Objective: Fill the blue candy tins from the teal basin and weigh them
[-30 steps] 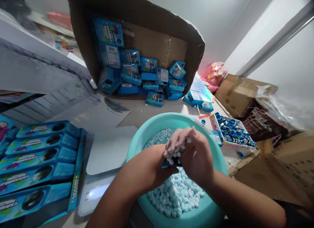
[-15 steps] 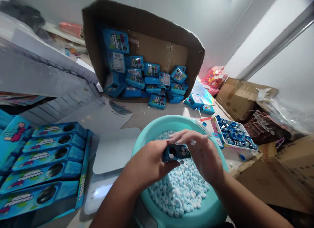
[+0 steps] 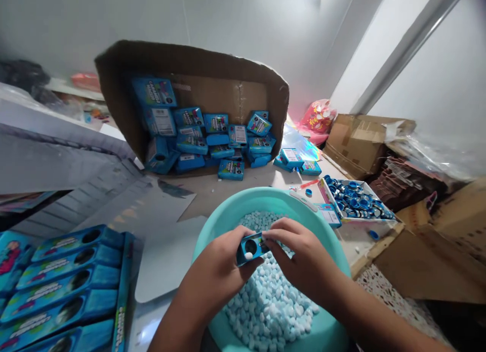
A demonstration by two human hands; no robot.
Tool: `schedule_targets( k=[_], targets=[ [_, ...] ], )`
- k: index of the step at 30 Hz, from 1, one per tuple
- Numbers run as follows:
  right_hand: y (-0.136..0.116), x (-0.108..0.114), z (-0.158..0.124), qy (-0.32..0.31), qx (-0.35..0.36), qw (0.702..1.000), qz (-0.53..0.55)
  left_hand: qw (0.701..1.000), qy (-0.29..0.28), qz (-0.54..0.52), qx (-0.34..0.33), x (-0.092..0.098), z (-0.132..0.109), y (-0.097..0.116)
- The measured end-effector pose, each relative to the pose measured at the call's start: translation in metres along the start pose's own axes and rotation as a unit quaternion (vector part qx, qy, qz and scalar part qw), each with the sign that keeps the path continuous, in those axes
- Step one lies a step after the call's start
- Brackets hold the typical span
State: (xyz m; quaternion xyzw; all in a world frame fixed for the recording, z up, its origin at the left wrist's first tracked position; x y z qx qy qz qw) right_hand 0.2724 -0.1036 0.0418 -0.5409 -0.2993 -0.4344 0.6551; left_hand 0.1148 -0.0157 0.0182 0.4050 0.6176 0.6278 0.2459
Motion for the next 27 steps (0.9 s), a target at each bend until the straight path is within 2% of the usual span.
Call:
schedule_targets(
  k=[9,14,21,24,27],
  targets=[
    [-0.006,-0.012,0.005,0.004,0.011,0.988,0.156,0.999,-0.044,0.025,0.008,-0.005,0.002,0.000],
    [-0.006,-0.006,0.008,0.024,0.014,0.979,0.204,0.999,-0.038,0.004,0.016,-0.006,0.001,0.001],
    [0.014,0.008,0.008,0.100,-0.023,0.989,0.107,0.997,0.060,0.027,0.032,0.000,0.002,-0.001],
    [0.020,0.007,0.007,0.093,-0.023,0.991,0.093,0.996,0.082,0.030,0.022,0.000,0.003,-0.003],
    [0.020,0.004,0.007,0.072,-0.018,0.994,0.082,0.996,0.081,0.037,0.022,-0.001,0.003,-0.004]
  ],
)
Point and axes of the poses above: each hand's wrist, its own z-axis towards the middle knuckle, its own x-axis out of the back of the hand, y = z × x, the point moved 2 cm from there along z, towards the middle knuckle, and after that the axes turned 15 degrees about -z, right-handed, at the moved point
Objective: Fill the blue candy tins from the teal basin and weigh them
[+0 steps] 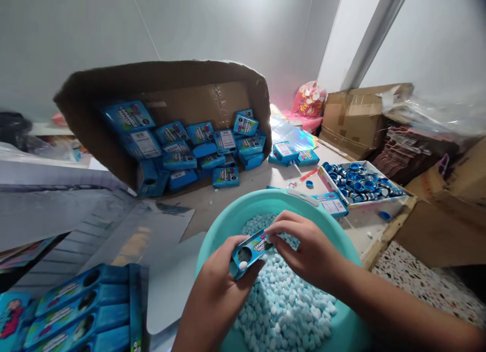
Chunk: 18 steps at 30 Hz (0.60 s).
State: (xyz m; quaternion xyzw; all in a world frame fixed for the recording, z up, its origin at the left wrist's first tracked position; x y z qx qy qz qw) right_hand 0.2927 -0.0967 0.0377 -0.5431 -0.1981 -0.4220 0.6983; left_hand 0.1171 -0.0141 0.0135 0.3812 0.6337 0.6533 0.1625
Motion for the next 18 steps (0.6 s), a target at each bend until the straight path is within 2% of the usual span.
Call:
schedule_targets(
  k=[6,10,14,18],
  targets=[
    [-0.003,-0.007,-0.002,0.000,0.017,1.000,-0.017,0.999,-0.038,0.009,0.011,-0.001,-0.001,0.002],
    [-0.008,-0.011,-0.005,-0.007,0.056,0.998,-0.025,0.997,-0.079,-0.015,0.012,-0.005,-0.003,0.006],
    [-0.015,-0.014,-0.008,-0.012,0.096,0.995,0.014,0.991,-0.126,-0.034,0.013,-0.009,-0.003,0.008],
    [-0.023,-0.009,-0.007,-0.028,0.117,0.991,0.057,0.991,-0.121,-0.052,0.000,-0.007,-0.002,0.008]
  ],
)
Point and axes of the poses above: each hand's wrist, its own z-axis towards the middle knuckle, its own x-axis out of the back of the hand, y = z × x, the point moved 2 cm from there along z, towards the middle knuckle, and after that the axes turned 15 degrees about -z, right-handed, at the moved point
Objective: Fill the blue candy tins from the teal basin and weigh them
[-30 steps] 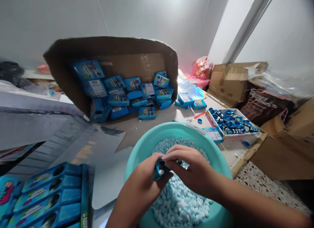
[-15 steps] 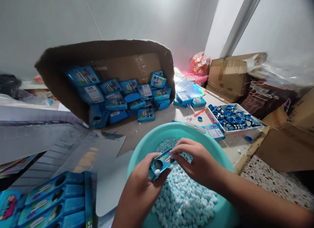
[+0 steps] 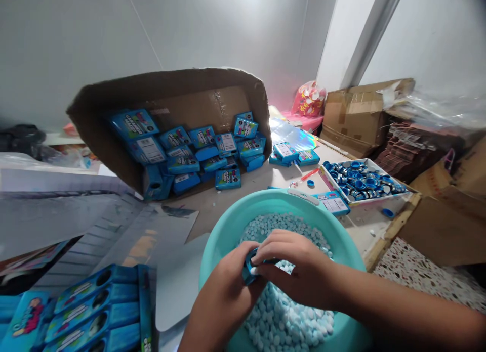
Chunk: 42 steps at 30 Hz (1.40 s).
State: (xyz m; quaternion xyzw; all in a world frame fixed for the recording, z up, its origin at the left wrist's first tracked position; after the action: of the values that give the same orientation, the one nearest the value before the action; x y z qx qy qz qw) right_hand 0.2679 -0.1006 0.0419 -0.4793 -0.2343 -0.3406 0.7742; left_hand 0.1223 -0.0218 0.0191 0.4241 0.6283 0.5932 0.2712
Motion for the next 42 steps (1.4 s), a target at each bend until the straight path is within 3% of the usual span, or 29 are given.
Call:
schedule_targets(
  k=[5,8,13,17,20,22,25,27,29,35,42],
  targets=[
    [-0.004,0.005,0.001,-0.050,0.052,0.995,-0.062,1.000,0.004,0.000,-0.012,0.002,-0.001,0.000],
    [-0.001,0.004,-0.001,-0.049,0.028,0.993,-0.101,1.000,0.025,0.018,-0.005,0.002,-0.001,0.000],
    [0.011,0.005,-0.001,-0.044,-0.101,0.988,-0.112,0.996,0.084,0.009,0.015,0.002,-0.001,-0.001],
    [0.023,0.004,-0.003,-0.137,-0.235,0.949,-0.160,0.986,0.158,0.048,0.027,0.006,0.000,-0.007],
    [0.027,0.000,-0.009,-0.225,-0.280,0.908,-0.216,0.978,0.199,0.054,0.041,0.008,0.001,-0.011],
    [0.026,-0.003,-0.014,-0.296,-0.259,0.887,-0.241,0.971,0.227,0.045,0.056,0.010,0.001,-0.012],
    [0.019,-0.008,-0.023,-0.404,-0.135,0.867,-0.259,0.964,0.249,0.057,0.070,0.010,0.000,-0.011],
    [0.014,-0.012,-0.029,-0.428,-0.043,0.864,-0.264,0.965,0.242,0.067,0.071,0.010,-0.001,-0.009],
    [0.012,-0.014,-0.033,-0.407,0.007,0.875,-0.263,0.968,0.230,0.064,0.073,0.009,-0.002,-0.007],
    [0.014,-0.021,-0.042,-0.343,0.013,0.917,-0.202,0.974,0.200,0.070,0.077,0.007,-0.001,-0.003],
    [0.010,-0.024,-0.035,-0.429,-0.027,0.885,-0.176,0.980,0.173,0.080,0.064,0.004,0.001,-0.005]
  ],
)
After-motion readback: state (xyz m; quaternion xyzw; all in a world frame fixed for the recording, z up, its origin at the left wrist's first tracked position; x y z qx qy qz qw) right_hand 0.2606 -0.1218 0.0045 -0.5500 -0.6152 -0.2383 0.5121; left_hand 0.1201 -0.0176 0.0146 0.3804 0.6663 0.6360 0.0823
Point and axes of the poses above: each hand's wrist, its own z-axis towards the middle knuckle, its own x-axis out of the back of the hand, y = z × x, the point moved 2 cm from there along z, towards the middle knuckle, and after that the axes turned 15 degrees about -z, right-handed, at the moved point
